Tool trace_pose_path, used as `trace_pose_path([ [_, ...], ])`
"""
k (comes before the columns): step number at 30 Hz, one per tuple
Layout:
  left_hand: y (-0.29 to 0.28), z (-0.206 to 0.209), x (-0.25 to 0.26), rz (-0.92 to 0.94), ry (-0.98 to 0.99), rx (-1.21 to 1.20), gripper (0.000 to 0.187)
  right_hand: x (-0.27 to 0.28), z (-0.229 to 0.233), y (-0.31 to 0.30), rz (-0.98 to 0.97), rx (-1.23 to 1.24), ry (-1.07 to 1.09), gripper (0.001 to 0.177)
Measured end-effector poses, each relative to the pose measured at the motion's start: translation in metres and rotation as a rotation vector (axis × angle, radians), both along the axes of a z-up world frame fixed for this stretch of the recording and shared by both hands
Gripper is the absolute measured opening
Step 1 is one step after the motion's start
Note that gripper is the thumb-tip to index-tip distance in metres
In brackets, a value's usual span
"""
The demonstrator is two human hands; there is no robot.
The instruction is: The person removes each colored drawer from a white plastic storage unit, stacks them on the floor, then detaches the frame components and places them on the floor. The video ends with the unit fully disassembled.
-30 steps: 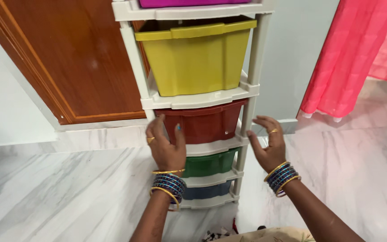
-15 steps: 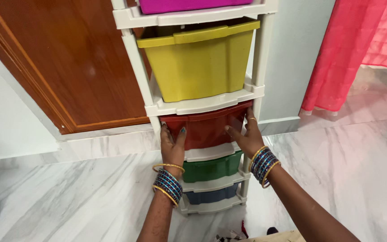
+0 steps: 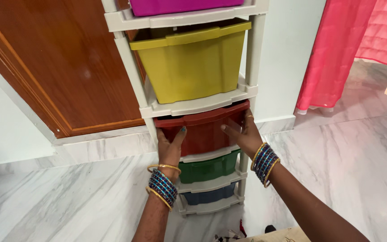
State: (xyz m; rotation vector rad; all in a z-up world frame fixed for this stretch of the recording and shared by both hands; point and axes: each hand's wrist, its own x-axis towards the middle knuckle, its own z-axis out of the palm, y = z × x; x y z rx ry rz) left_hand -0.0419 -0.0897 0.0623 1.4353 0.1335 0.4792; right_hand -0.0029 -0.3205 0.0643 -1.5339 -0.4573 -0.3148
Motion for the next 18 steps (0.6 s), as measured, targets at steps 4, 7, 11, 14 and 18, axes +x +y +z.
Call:
trace_pose_path([
  [4,-0.007,0.009,-0.021,-0.068,-0.094,-0.049,0.096,-0.016,0.007,-0.006,0.037,-0.011,0.012,0.093],
  [7,-0.012,0.016,-0.034,-0.143,-0.175,-0.127,0.086,-0.026,0.006,-0.011,0.034,-0.03,0.034,0.093],
  [11,-0.014,0.02,-0.052,-0.177,-0.168,-0.149,0.075,-0.037,0.001,-0.017,0.02,-0.061,0.019,0.094],
  [14,-0.015,0.02,-0.066,-0.189,-0.204,-0.106,0.074,-0.045,-0.002,-0.023,0.028,-0.083,0.007,0.095],
  [18,-0.013,0.023,-0.081,-0.182,-0.128,-0.074,0.068,-0.055,-0.004,-0.031,0.04,-0.121,-0.019,0.096],
])
